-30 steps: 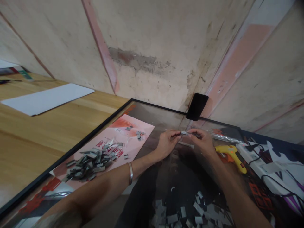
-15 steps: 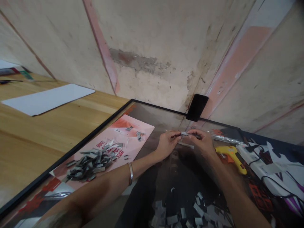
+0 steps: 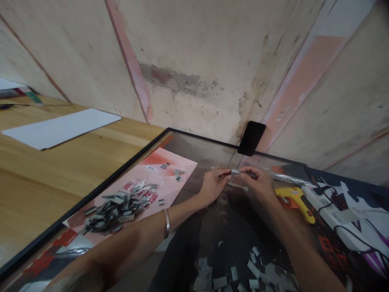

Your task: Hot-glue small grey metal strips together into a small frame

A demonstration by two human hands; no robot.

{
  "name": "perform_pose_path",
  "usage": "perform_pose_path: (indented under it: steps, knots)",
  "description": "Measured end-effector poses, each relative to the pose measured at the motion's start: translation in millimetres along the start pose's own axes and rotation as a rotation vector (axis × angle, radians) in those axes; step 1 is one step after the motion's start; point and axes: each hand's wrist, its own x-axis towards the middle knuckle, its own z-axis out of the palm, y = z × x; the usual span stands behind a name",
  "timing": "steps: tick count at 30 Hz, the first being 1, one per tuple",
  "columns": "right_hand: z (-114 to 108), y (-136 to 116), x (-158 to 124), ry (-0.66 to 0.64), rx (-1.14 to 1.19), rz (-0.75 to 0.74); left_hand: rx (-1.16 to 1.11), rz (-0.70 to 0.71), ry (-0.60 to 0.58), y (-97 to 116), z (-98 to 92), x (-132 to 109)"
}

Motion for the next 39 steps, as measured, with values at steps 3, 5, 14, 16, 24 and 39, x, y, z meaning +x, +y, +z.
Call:
perform_pose_path:
  steps: [3,5,14,16,24,39]
  knots:
    - [0.5,0.6,0.4,0.003,0.005,0.004,0.0,0.007,0.0,-1.0,0.4,0.0]
    - [0.4,0.9,0.6,-0.004,0.023,0.011,0.001,0.016,0.005,-0.9,0.3,0.2]
    - [-0.6,-0.9,0.2,-0.013,0.012,0.013,-0.009,0.013,-0.002,0.5,-0.6,0.3]
    - [0.2,0.2,0.2,-0.006,0.024,0.011,-0.012,0.014,-0.005,0.0,-0.5,0.4]
    - [-0.3,5.3,-0.1,-0.021,0.052,-0.017,-0.003,0.005,-0.01,0.6,-0.7,0.1]
    - [1.1,6.2,-0.4,-0.016,0.07,-0.011,-0.012,0.005,-0.006,2.3,-1.7,0.3]
